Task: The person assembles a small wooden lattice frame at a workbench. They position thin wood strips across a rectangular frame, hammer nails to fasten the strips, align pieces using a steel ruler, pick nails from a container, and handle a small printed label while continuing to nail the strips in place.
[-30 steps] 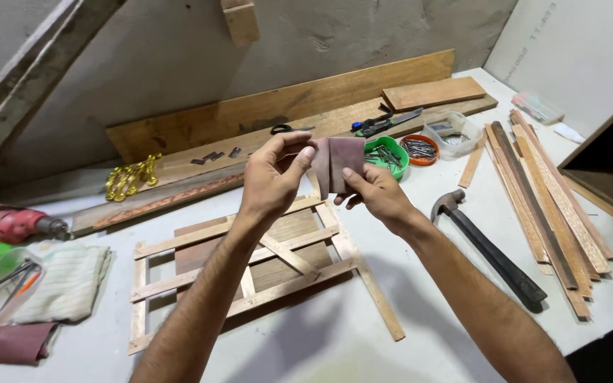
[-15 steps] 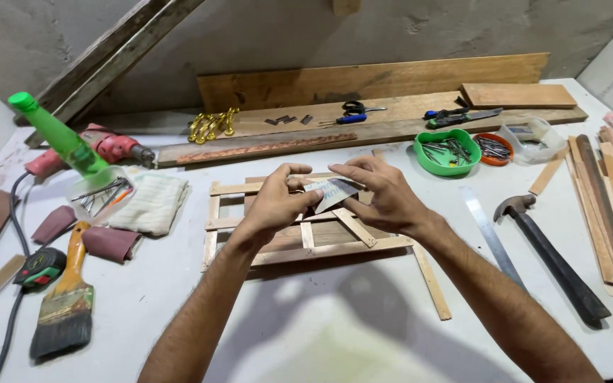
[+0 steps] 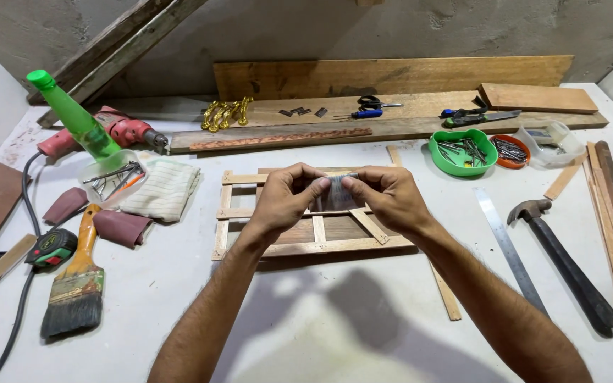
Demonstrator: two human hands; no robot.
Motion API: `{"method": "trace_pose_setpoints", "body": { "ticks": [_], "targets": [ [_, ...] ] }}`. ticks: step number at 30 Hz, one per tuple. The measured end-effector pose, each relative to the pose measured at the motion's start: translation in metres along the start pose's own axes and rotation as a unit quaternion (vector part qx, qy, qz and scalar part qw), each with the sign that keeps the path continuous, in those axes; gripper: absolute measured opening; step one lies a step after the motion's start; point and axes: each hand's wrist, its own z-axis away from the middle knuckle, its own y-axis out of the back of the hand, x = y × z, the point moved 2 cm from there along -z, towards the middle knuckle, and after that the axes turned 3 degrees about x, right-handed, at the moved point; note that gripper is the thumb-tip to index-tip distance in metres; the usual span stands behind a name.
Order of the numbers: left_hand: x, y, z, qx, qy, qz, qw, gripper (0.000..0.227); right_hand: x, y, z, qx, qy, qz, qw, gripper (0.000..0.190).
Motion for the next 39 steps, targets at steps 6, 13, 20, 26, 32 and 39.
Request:
{"method": "trace_pose_setpoints", "body": {
  "ticks": [6,13,20,26,32,39],
  "targets": [
    [0.022,-0.006,0.006,0.051,-0.057,-0.114,0.990,0.014,0.006,0.009,-0.003,0.017,0.037,0.077,0.996,0.023],
    [0.002,-0.007,-0.006,-0.032,-0.064,0.071,0.995,0.014,0.013,0.011,-0.010,0.011,0.055,0.038,0.998,0.023],
    [-0.019,0.001,-0.016,-0.004,-0.006,0.059,0.998,0.013,0.018,0.011,-0.008,0.020,0.122,0.187,0.975,0.023],
    [-0.026,0.008,-0.010,-0.058,0.056,0.153,0.985,0.018,0.043,0.013,-0.013,-0.027,-0.053,-0.101,0.993,0.033],
    [-0.032,0.006,-0.013,-0.029,0.116,0.147,0.982,0.029,0.056,0.013,-0.020,-0.006,-0.115,-0.174,0.978,0.040],
    [-0.017,-0.015,-0.014,0.058,0.206,-0.002,0.977,0.035,0.062,0.021,-0.025,-0.009,-0.098,-0.001,0.995,0.065]
  ]
}}
